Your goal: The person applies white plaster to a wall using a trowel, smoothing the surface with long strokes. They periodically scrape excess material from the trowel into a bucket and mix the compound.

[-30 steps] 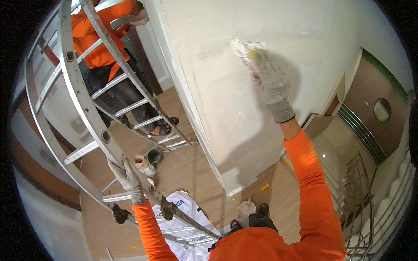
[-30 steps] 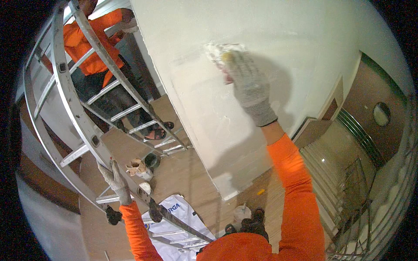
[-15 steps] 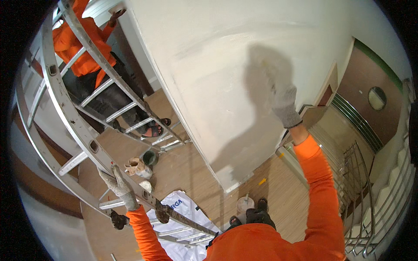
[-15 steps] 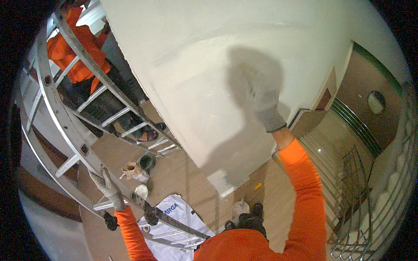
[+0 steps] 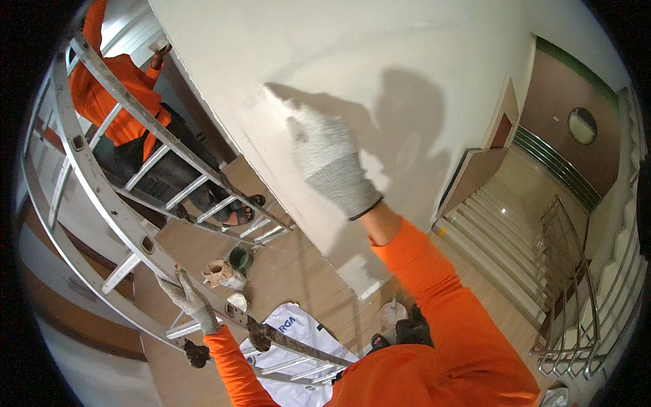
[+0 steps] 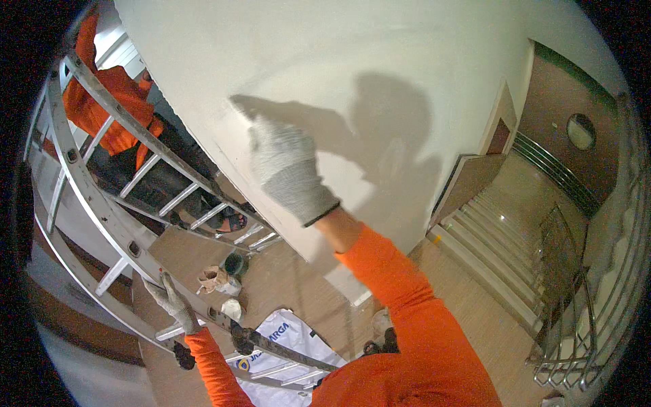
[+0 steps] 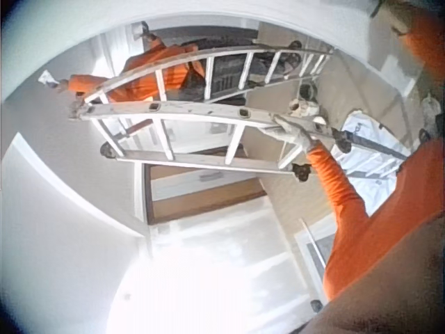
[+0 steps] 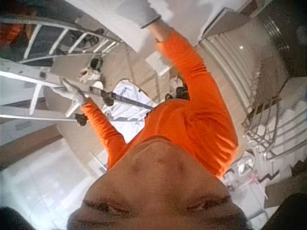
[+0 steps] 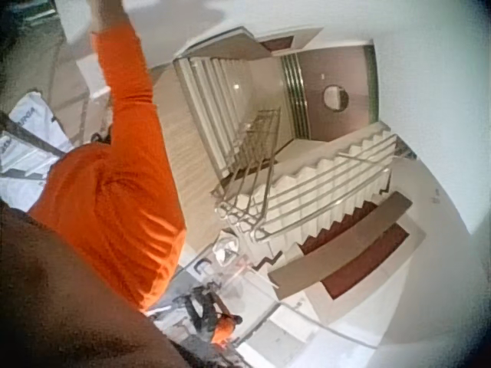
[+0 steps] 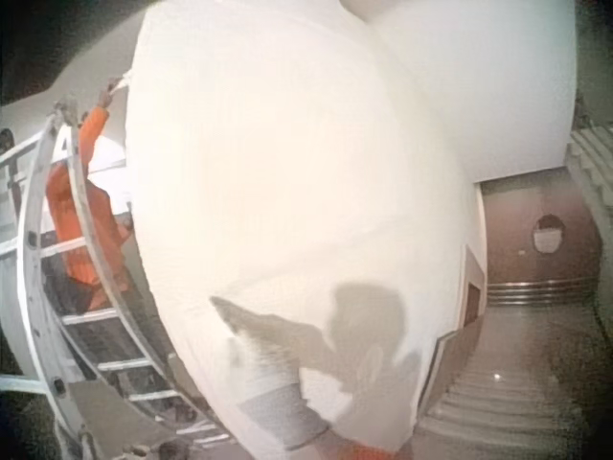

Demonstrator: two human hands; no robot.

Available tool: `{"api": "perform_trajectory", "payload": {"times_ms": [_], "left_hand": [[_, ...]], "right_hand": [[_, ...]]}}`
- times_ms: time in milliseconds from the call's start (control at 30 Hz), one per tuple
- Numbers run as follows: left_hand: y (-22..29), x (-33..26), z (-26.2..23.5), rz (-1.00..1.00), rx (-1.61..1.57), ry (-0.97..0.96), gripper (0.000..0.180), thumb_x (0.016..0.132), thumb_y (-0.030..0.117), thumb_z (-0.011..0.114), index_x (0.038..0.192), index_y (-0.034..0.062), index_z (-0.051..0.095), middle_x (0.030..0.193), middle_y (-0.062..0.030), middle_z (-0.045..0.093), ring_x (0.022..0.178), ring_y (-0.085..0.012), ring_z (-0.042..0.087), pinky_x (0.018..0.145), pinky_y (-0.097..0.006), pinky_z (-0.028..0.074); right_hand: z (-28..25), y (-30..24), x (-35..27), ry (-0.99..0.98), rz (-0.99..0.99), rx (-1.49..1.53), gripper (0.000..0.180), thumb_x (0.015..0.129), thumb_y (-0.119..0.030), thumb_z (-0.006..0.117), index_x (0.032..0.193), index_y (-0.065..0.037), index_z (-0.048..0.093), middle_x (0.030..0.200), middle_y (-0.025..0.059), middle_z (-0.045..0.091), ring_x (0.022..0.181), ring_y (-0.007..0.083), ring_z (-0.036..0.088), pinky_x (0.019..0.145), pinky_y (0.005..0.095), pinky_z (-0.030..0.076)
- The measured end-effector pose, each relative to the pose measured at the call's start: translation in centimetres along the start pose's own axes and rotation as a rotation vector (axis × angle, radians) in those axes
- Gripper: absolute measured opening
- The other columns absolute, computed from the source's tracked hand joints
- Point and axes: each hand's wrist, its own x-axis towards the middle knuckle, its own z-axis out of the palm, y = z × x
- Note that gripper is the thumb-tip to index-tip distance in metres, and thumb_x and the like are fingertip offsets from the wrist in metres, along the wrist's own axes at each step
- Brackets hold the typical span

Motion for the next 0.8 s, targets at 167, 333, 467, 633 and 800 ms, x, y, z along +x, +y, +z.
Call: {"api": "perform_trajectory", "payload": {"times_ms": [167, 333, 467, 633, 800], "left_hand": [[-0.3, 0.4, -0.9, 0.03, 0.057, 0.037, 0.062, 0.103, 0.018, 0.06, 0.154, -0.002, 0.033, 0.149, -0.0181, 0.046, 0.132, -0.0257, 0.048, 0.113, -0.038, 0.036], [-0.3, 0.3, 0.4, 0.028, -0.021, 0.041, 0.058, 0.103, 0.014, 0.058, 0.153, -0.0008, 0.034, 0.149, -0.0169, 0.046, 0.131, -0.0251, 0.048, 0.113, -0.037, 0.035], [-0.5, -0.1, 0.3, 0.025, -0.051, 0.039, 0.059, 0.103, 0.015, 0.059, 0.153, -0.0009, 0.034, 0.149, -0.0161, 0.045, 0.132, -0.0245, 0.047, 0.113, -0.036, 0.036], [-0.8, 0.3, -0.2, 0.033, -0.081, 0.003, 0.059, 0.103, 0.016, 0.06, 0.153, -0.0014, 0.035, 0.149, -0.0163, 0.045, 0.131, -0.0245, 0.048, 0.113, -0.037, 0.036], [-1.1, 0.2, -1.1, 0.031, -0.092, 0.017, 0.061, 0.102, 0.015, 0.06, 0.154, -0.0013, 0.033, 0.148, -0.0167, 0.047, 0.13, -0.0249, 0.05, 0.112, -0.038, 0.038]], "right_hand": [[-6.2, 8.2, 4.8, -0.05, 0.406, -0.261, 0.047, 0.099, -0.014, 0.055, 0.145, -0.006, 0.053, 0.107, 0.0138, 0.073, 0.093, 0.0259, 0.07, 0.086, 0.0419, 0.055], [-1.4, 8.2, 4.6, 0.29, 0.151, 0.148, 0.055, 0.101, -0.02, 0.054, 0.151, 0.0, 0.043, 0.127, 0.0168, 0.065, 0.106, 0.0227, 0.067, 0.094, 0.0402, 0.054], [1.4, -3.7, 1.8, -0.047, 0.151, -0.215, 0.056, 0.098, -0.013, 0.055, 0.151, 0.0, 0.041, 0.137, 0.0172, 0.061, 0.108, 0.0241, 0.067, 0.098, 0.0413, 0.053], [-3.2, 2.5, 1.3, 0.016, 0.01, 0.156, 0.05, 0.097, -0.012, 0.054, 0.147, -0.004, 0.048, 0.133, 0.0151, 0.063, 0.108, 0.0251, 0.066, 0.097, 0.0396, 0.053], [-6.7, 13.3, 8.1, 0.058, 0.506, -0.485, 0.044, 0.098, -0.011, 0.053, 0.142, -0.009, 0.057, 0.113, 0.0116, 0.07, 0.093, 0.0213, 0.064, 0.084, 0.0355, 0.054]]}}
